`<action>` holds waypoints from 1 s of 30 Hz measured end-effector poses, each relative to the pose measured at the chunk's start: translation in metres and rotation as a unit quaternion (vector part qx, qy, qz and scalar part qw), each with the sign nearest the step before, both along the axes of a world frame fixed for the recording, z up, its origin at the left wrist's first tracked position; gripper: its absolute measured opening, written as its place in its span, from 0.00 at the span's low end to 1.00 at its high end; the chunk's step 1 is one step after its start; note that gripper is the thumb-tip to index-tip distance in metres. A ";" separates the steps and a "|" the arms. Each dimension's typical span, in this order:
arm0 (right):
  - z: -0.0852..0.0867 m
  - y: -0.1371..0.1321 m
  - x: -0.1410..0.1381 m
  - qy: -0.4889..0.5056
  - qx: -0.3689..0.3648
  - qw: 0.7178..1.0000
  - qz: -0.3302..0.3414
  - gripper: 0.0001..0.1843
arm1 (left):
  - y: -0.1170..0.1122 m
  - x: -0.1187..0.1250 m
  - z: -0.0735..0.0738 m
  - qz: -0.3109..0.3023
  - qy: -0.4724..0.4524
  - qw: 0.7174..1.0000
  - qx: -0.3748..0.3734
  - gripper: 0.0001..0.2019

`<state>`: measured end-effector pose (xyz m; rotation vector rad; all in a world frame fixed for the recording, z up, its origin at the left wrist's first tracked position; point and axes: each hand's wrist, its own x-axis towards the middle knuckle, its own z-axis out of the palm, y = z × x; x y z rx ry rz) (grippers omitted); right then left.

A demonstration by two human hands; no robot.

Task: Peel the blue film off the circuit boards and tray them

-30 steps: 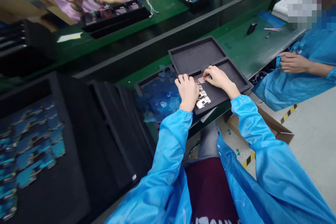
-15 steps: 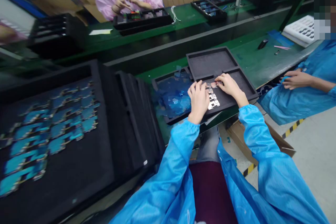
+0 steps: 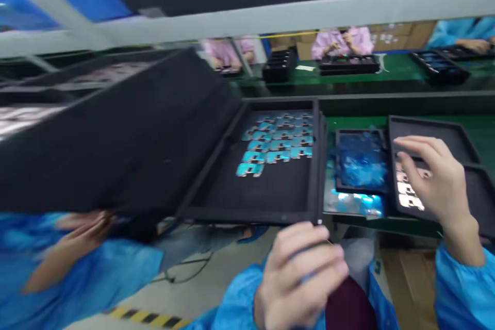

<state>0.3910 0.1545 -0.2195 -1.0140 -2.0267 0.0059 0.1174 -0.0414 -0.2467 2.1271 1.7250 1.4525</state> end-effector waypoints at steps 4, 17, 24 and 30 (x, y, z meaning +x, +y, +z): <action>0.038 -0.006 -0.112 -0.069 -0.008 0.974 0.215 0.20 | 0.013 -0.057 0.021 0.114 0.052 0.991 0.052 0.15; 0.038 0.026 -0.260 -0.354 -0.137 0.898 0.223 0.13 | 0.019 -0.098 0.001 0.145 0.044 0.980 0.126 0.15; 0.053 0.000 -0.237 -0.153 -0.200 0.905 0.343 0.07 | 0.022 -0.105 0.025 0.136 -0.085 0.984 0.080 0.16; 0.070 -0.065 -0.199 0.052 -0.166 0.937 0.302 0.15 | 0.031 -0.087 0.046 0.028 -0.255 0.965 0.049 0.09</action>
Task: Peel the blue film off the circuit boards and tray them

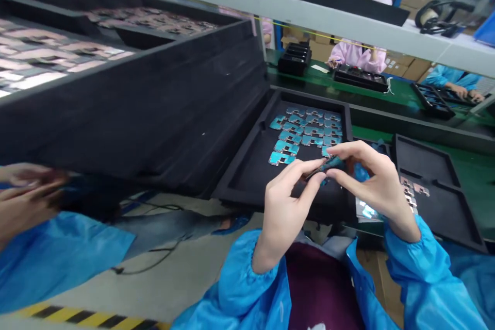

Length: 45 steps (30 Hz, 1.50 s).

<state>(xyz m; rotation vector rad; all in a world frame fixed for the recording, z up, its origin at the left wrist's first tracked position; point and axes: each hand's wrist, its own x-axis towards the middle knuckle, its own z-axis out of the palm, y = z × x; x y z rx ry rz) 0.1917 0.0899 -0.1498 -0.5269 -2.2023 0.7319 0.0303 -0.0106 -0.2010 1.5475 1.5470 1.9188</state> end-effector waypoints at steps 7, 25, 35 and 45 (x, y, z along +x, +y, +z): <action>-0.024 -0.062 0.077 0.144 -0.037 0.974 -0.173 0.02 | -0.012 0.078 0.001 -0.172 -0.082 0.981 0.030 0.06; -0.151 -0.104 0.152 0.065 -0.172 0.882 -0.434 0.18 | 0.008 0.169 -0.119 -0.323 -0.229 0.873 -0.284 0.14; -0.175 -0.092 0.153 -0.042 -0.012 0.904 -0.425 0.11 | 0.019 0.160 -0.147 -0.259 -0.264 0.874 -0.316 0.15; -0.188 -0.093 0.165 -0.103 0.094 0.892 -0.431 0.11 | 0.022 0.153 -0.150 -0.356 -0.378 0.767 -0.377 0.20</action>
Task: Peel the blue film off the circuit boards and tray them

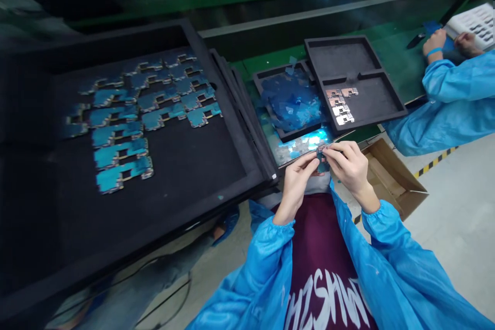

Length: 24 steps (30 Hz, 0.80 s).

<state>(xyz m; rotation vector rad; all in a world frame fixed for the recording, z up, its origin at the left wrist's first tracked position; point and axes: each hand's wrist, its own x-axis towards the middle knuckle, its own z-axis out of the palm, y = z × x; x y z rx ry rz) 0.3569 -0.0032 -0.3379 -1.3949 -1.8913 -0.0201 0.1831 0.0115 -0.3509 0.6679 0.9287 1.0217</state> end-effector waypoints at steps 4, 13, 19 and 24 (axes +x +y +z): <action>-0.001 -0.003 0.010 -0.036 -0.005 0.998 0.060 0.13 | 0.004 0.000 -0.003 -0.009 -0.084 0.993 -0.088 0.18; -0.011 -0.028 0.025 0.027 -0.008 0.994 0.106 0.10 | 0.012 0.014 -0.010 0.030 -0.168 0.970 -0.174 0.07; -0.003 0.032 0.007 0.197 0.017 0.978 -0.069 0.09 | 0.013 0.022 -0.022 0.096 -0.094 0.982 -0.131 0.14; 0.006 0.147 -0.021 0.091 -0.223 0.970 -0.041 0.09 | 0.011 0.019 -0.025 0.071 -0.027 0.995 -0.064 0.23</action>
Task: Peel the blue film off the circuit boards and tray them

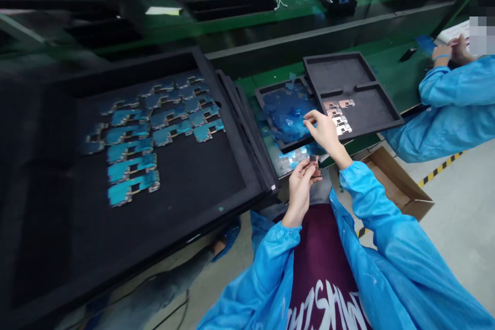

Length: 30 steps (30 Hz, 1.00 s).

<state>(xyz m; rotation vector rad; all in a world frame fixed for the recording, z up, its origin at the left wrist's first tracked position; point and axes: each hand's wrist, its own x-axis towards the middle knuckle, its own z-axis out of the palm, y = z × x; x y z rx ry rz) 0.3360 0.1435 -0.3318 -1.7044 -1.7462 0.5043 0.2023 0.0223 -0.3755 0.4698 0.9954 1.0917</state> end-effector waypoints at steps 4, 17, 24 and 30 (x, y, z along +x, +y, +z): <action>-0.001 0.039 -0.008 -0.177 -0.068 0.981 0.041 0.13 | 0.006 0.001 -0.001 -0.005 0.038 0.998 0.044 0.25; 0.020 -0.058 0.085 0.156 -0.026 0.981 0.109 0.13 | 0.029 0.034 0.012 0.015 0.068 0.989 0.129 0.26; 0.002 -0.011 0.195 0.159 -0.007 0.982 -0.097 0.14 | 0.008 0.018 0.017 -0.104 0.098 0.979 0.145 0.18; -0.016 -0.002 0.216 0.103 -0.070 0.990 -0.065 0.16 | -0.013 0.003 0.022 -0.183 0.125 0.961 0.164 0.15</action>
